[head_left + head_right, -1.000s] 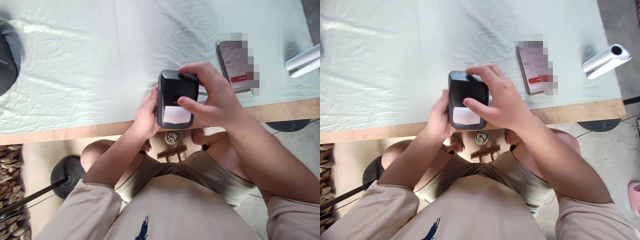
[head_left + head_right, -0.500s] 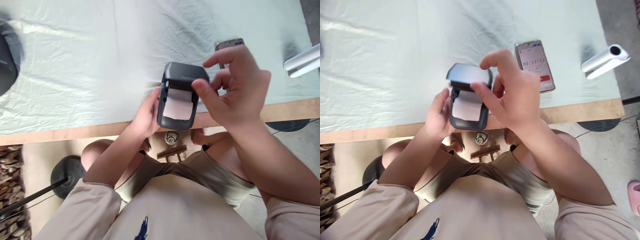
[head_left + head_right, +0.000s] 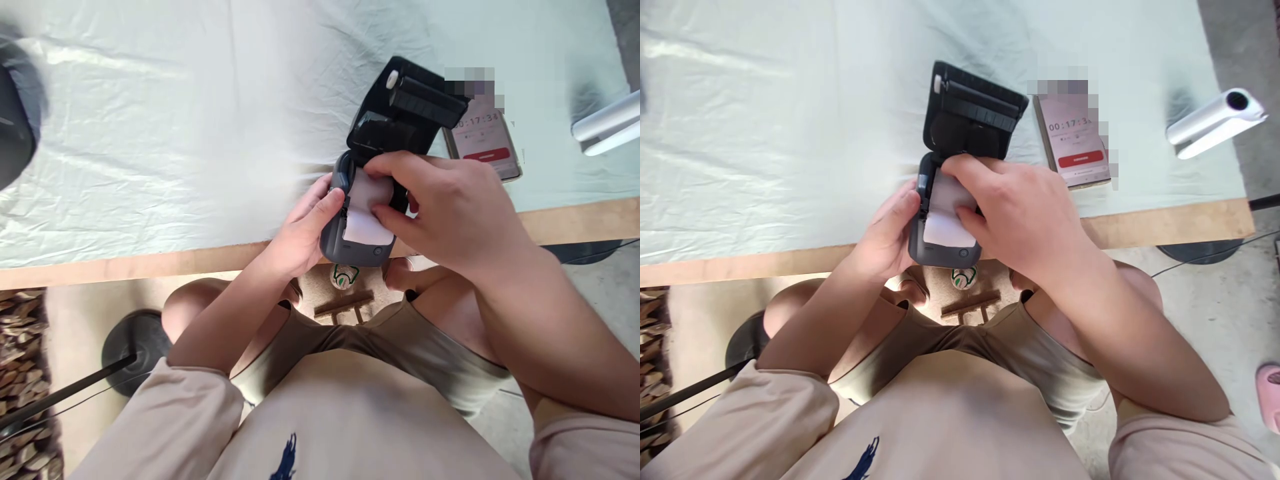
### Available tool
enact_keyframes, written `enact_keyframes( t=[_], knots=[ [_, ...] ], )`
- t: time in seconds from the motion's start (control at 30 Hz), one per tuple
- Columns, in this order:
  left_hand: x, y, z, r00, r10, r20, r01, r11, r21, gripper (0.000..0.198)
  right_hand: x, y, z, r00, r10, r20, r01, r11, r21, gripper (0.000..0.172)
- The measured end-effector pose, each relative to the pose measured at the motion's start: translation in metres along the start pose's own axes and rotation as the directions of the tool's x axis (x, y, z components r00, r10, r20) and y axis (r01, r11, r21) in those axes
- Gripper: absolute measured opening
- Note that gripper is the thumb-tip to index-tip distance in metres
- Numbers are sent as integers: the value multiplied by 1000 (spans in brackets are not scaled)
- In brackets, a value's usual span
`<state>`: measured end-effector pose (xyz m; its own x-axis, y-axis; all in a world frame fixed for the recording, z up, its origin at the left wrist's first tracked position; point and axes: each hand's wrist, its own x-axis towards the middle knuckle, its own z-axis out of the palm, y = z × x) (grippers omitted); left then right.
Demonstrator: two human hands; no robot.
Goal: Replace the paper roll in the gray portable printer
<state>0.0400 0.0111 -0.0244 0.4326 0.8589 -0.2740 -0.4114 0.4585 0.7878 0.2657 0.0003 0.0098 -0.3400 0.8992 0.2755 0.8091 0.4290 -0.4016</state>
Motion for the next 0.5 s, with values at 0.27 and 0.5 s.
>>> enact_keyframes(
  t=[0.27, 0.5],
  knots=[
    [0, -1, -2, 999, 32, 9, -32, 999, 13, 17, -2, 3, -4, 998, -30, 49, 29, 999, 21, 14],
    [-2, 0, 0, 999, 2, -38, -2, 1000, 21, 20, 2, -2, -2, 998, 56, 19, -57, 995, 87, 32]
  ],
)
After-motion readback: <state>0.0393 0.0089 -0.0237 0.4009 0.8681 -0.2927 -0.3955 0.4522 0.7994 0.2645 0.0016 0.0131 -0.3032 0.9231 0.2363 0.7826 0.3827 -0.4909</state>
